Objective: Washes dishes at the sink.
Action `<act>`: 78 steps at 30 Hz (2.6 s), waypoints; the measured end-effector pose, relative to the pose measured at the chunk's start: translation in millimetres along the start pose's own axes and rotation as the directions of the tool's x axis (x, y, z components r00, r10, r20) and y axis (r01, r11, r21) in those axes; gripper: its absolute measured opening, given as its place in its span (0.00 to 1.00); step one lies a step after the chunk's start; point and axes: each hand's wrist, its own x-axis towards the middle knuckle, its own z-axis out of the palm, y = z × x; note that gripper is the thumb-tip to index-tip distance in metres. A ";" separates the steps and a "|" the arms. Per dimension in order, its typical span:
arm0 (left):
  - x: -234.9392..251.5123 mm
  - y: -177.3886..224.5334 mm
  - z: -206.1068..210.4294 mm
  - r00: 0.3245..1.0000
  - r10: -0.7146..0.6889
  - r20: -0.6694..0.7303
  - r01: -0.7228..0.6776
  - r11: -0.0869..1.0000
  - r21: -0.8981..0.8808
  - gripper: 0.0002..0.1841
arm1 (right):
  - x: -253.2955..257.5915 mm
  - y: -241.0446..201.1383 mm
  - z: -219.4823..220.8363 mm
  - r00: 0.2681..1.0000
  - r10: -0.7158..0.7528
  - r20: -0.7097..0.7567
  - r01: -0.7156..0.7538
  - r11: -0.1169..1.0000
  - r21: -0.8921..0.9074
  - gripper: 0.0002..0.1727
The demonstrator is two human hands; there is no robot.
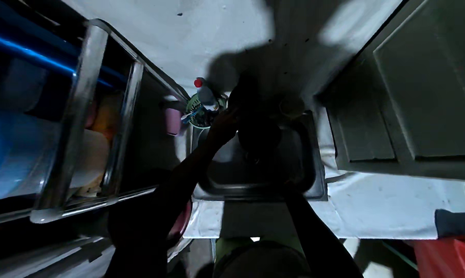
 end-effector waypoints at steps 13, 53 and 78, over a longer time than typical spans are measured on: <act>18.9 -6.6 -38.7 0.955 0.222 0.195 -0.248 0.961 0.121 0.10 | -10.7 -22.3 23.8 0.995 0.077 -0.058 -0.071 0.992 0.107 0.30; 60.3 46.7 -34.9 0.826 -0.381 0.415 0.286 0.918 0.273 0.11 | -26.3 -37.7 24.8 0.996 0.091 0.014 -0.091 0.941 0.327 0.28; 56.7 44.7 -35.1 0.849 -0.354 0.392 0.243 0.921 0.305 0.16 | -32.1 -41.4 20.9 0.985 0.139 0.101 -0.164 0.935 0.314 0.19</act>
